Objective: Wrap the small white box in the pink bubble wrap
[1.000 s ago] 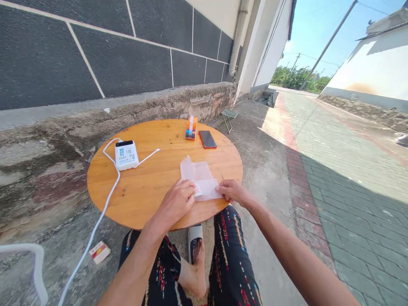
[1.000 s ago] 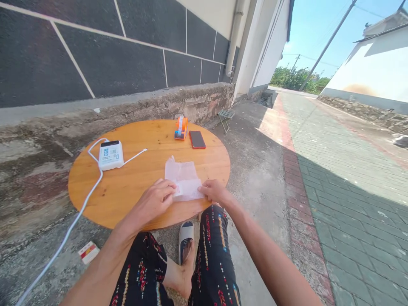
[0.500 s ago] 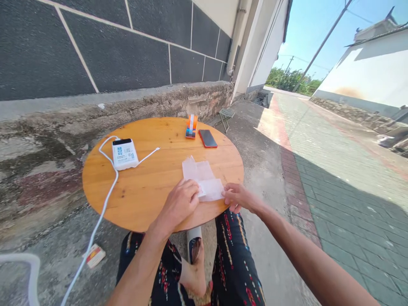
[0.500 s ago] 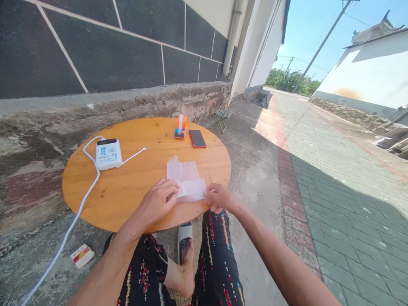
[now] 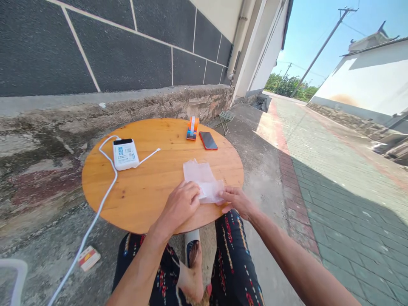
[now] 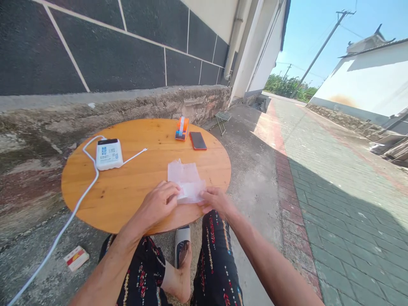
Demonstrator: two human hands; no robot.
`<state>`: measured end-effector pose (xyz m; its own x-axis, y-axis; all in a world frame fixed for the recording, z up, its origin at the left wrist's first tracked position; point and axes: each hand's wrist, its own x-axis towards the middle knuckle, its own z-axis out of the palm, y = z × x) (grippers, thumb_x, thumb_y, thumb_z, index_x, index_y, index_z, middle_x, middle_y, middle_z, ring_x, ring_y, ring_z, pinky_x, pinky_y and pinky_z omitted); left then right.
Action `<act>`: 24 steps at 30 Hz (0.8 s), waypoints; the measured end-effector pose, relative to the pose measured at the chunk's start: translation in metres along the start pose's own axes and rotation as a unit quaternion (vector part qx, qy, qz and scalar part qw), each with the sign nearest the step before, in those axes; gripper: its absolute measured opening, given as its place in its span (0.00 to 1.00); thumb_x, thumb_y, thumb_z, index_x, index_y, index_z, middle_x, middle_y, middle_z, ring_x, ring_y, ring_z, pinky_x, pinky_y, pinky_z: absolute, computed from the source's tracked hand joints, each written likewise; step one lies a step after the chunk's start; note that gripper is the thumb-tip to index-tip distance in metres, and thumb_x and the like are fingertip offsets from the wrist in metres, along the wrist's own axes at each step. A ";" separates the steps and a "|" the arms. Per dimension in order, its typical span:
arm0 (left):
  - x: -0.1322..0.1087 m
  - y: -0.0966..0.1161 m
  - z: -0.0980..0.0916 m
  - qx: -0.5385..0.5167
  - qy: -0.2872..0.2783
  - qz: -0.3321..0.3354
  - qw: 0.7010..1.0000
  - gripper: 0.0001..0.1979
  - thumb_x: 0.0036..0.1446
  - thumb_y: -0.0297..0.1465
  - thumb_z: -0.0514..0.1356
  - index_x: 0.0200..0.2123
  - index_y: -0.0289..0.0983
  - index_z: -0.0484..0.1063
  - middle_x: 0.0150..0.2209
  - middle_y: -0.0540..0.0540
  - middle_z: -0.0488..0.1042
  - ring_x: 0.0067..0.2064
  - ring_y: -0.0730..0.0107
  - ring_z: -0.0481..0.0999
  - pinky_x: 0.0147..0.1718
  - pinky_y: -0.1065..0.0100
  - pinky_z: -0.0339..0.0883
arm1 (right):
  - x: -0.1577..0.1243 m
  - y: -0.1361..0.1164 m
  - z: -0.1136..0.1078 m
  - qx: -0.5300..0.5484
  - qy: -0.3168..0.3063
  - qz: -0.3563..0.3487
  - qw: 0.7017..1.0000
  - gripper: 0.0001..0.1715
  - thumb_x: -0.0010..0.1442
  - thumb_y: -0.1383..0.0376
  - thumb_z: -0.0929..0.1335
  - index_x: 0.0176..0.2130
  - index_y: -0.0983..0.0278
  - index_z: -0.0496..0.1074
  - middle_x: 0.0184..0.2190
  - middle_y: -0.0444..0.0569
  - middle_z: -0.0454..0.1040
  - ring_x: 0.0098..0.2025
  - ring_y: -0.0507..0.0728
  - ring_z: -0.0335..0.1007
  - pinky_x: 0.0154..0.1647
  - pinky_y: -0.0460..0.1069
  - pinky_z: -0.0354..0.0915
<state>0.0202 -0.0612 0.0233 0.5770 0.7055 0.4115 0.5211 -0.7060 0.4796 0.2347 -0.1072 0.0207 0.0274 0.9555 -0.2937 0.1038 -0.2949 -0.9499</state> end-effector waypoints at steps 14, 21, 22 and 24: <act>0.005 -0.001 -0.005 -0.011 -0.031 -0.005 0.999 0.09 0.54 0.22 0.53 0.33 0.39 0.72 0.38 0.48 0.74 0.43 0.65 0.70 0.43 0.65 0.65 | 0.032 0.009 0.008 -0.135 0.074 -0.061 0.986 0.18 0.48 0.53 0.70 0.25 0.64 0.63 0.19 0.38 0.62 0.14 0.47 0.60 0.12 0.42 0.54; 0.008 0.000 -0.004 -0.003 -0.035 -0.003 0.999 0.09 0.54 0.22 0.54 0.34 0.39 0.72 0.38 0.48 0.75 0.43 0.66 0.71 0.44 0.65 0.65 | 0.042 0.007 0.015 -0.312 0.132 -0.117 0.933 0.17 0.48 0.59 0.69 0.21 0.63 0.59 0.17 0.39 0.61 0.20 0.48 0.57 0.19 0.43 0.48; 0.008 0.000 -0.004 -0.001 -0.036 -0.002 0.999 0.09 0.55 0.22 0.54 0.34 0.39 0.72 0.38 0.48 0.75 0.43 0.66 0.71 0.44 0.65 0.65 | 0.043 0.007 0.017 -0.316 0.140 -0.123 0.930 0.16 0.47 0.60 0.70 0.20 0.63 0.59 0.18 0.39 0.60 0.22 0.48 0.56 0.21 0.43 0.48; 0.008 0.000 -0.004 0.001 -0.038 0.000 0.999 0.09 0.55 0.22 0.53 0.34 0.39 0.72 0.38 0.48 0.75 0.43 0.66 0.71 0.44 0.65 0.65 | 0.043 0.006 0.024 -0.323 0.152 -0.135 0.924 0.14 0.47 0.62 0.69 0.21 0.63 0.59 0.19 0.39 0.60 0.23 0.48 0.56 0.23 0.44 0.48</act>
<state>0.0225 -0.0552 0.0304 0.6234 0.6988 0.3508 0.5225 -0.7061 0.4779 0.2129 -0.0681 0.0001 0.1824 0.9798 0.0814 0.7175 -0.0761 -0.6924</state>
